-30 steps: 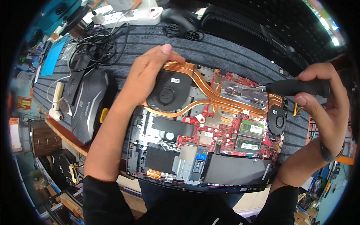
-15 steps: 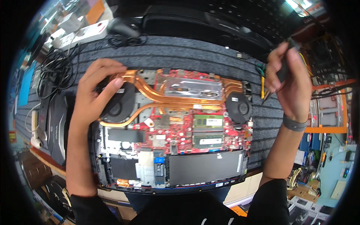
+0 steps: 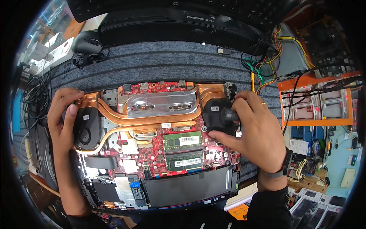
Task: The person uses a screwdriver to loosen and tighten screws on a laptop's internal cooling fan, removes the fan, and manipulates its electrical connector on the motherboard.
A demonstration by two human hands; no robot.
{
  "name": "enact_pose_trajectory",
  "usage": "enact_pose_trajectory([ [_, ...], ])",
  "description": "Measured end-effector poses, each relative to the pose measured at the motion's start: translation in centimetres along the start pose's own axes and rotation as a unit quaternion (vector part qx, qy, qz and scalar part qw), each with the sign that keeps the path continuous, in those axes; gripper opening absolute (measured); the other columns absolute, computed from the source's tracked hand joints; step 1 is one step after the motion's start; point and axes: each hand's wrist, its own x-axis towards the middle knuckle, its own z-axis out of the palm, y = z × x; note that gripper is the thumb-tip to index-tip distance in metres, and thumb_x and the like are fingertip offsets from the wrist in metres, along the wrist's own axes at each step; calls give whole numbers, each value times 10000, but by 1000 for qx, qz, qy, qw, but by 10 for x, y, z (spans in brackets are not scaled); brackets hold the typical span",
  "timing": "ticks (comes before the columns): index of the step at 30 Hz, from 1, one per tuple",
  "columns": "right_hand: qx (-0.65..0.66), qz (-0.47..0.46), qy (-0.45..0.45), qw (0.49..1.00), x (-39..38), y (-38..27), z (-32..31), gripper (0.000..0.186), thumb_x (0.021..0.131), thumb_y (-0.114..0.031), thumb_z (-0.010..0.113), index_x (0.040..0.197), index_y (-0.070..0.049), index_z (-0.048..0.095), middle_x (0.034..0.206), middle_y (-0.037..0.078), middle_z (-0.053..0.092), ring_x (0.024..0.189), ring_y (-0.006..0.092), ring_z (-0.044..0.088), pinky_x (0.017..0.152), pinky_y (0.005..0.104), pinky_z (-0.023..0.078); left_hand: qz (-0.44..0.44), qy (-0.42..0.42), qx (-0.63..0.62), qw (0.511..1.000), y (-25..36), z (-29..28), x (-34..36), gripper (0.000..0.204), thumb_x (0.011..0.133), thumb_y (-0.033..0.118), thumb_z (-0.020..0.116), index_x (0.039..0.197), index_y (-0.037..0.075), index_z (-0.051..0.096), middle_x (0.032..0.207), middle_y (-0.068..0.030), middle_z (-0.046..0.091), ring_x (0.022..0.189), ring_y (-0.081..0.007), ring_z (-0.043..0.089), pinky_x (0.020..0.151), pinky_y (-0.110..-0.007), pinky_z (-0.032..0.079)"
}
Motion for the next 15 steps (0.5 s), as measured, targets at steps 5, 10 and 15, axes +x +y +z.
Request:
enact_pose_trajectory([
  [5, 1, 2, 1, 1000, 0, -6, 1, 568, 727, -353, 948, 1016, 2, 612, 1177, 168, 653, 1050, 385, 668, 820, 455, 576, 8, -6, 6, 1000, -3, 0, 0, 319, 1020, 221, 582, 1143, -35, 728, 1126, -174, 675, 1071, -276, 646, 961, -372, 473],
  [10, -6, -15, 2, 1000, 0, -8, 2, 522, 769, -291, 909, 1082, 1, 610, 1161, 201, 644, 1019, 383, 646, 824, 438, 586, -7, -8, 5, 1000, -2, -1, -1, 344, 1019, 249, 581, 1137, -41, 724, 1111, -182, 667, 1059, -286, 645, 949, -381, 478],
  [15, 8, -26, 3, 1000, 3, -8, 1, 484, 760, -254, 910, 1047, -11, 605, 1164, 201, 657, 1027, 389, 650, 835, 454, 579, 2, -11, 14, 1000, -4, -1, 0, 357, 1021, 259, 576, 1131, -47, 723, 1107, -182, 664, 1048, -285, 645, 940, -383, 482],
])
